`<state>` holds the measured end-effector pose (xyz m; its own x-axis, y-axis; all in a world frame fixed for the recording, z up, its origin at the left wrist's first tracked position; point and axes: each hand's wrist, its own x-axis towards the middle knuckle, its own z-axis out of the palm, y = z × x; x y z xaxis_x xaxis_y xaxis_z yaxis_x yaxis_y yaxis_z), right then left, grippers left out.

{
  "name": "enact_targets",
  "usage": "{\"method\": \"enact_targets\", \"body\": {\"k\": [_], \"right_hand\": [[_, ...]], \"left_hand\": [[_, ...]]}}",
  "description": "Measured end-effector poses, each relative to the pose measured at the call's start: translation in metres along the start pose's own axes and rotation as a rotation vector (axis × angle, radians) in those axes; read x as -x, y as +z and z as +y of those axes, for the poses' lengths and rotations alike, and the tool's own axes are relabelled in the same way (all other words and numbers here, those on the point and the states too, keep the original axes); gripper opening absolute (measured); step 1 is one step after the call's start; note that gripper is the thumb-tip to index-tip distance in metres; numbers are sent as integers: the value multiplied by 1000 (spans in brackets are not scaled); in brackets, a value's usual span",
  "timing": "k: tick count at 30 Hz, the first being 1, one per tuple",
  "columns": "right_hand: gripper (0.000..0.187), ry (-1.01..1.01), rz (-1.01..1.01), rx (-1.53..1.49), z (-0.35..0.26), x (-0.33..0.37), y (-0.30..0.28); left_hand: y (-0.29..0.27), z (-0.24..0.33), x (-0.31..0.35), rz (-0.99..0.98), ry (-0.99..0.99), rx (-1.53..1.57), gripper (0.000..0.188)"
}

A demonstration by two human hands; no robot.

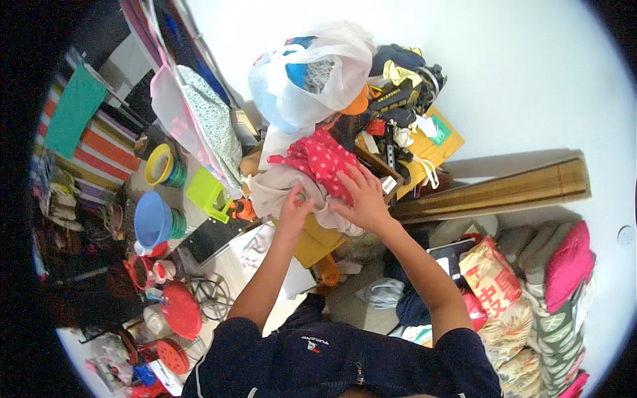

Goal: The person sorts through a pile of items on a cluttered table, handling a white cloth, a pink pouch, a pair of slippers, and various other garments. They pick up, unfold, and move these items around the workspace.

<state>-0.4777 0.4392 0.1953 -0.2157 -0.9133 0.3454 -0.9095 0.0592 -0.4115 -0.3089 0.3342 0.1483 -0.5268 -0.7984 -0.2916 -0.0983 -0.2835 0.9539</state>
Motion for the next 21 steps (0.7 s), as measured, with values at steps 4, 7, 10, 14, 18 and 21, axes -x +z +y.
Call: {"method": "enact_targets", "body": {"k": [4, 7, 10, 14, 18, 21], "right_hand": [[42, -153, 227, -17, 17, -62, -45], [35, -266, 462, 58, 0, -138, -83], [38, -317, 441, 39, -21, -204, -79], [45, -202, 222, 421, -30, -252, -63], [47, 80, 9, 465, -43, -255, -85], [41, 262, 149, -52, -4, -261, -115]], "left_hand": [[-9, 53, -10, 140, 243, 21, 47], [-19, 118, -50, 230, 615, 113, 43], [-5, 173, -93, 334, 673, -60, 46], [4, 210, -156, 434, 818, -644, 52], [-15, 221, -154, 325, 622, -687, 37], [-18, 206, -147, 318, 600, -295, 21]]}}
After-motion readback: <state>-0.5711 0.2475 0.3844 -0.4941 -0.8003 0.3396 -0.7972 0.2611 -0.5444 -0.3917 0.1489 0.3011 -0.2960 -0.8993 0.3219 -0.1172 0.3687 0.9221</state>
